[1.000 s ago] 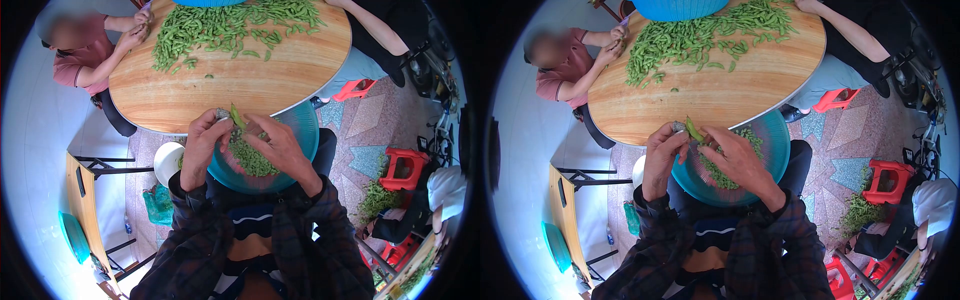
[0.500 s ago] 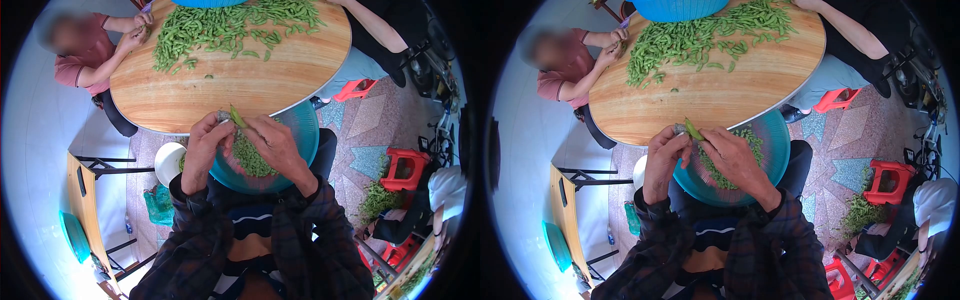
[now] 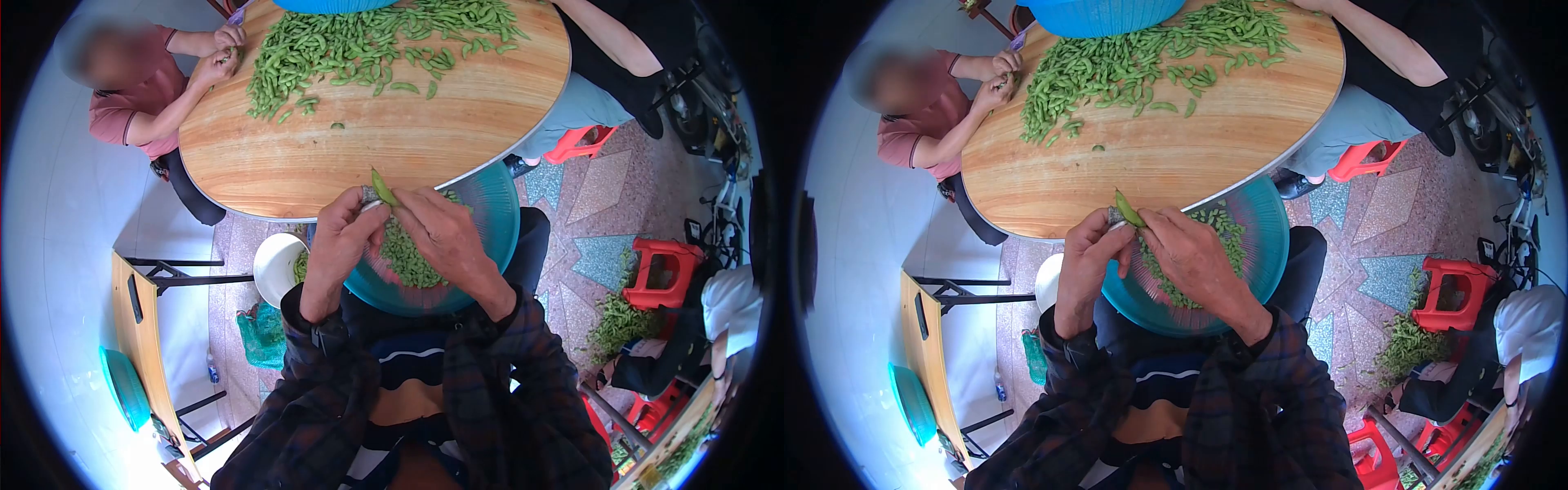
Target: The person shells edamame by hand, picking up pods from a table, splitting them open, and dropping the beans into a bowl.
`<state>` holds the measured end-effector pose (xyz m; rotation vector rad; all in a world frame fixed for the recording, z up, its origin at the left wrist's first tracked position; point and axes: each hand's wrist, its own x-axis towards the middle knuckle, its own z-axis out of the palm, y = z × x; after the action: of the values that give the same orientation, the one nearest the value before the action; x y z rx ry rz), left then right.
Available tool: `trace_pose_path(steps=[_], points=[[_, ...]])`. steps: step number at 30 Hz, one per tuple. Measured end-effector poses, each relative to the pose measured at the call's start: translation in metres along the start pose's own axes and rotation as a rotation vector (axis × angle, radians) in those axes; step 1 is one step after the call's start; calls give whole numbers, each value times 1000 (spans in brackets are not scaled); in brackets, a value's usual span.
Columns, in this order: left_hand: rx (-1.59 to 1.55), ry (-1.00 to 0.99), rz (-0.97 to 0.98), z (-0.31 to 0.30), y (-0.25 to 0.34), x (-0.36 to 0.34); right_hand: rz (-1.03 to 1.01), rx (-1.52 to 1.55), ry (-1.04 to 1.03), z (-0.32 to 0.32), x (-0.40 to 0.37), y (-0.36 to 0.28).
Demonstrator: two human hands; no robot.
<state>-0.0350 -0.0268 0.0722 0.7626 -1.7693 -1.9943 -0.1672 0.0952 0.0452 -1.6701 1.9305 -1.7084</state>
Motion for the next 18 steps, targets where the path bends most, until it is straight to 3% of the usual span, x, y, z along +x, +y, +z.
trace_pose_path(steps=[9,15,17,18], points=[[26,3,59,0,-5,-1,-92,-98,-7,7,-6,6],[-67,4,93,5,-9,-4,118,108,23,7,-4,-2],[-86,29,113,9,-9,-5,379,366,-64,2,-3,-6],[-86,30,112,9,-9,-6,380,367,-65,3,-4,-5]])
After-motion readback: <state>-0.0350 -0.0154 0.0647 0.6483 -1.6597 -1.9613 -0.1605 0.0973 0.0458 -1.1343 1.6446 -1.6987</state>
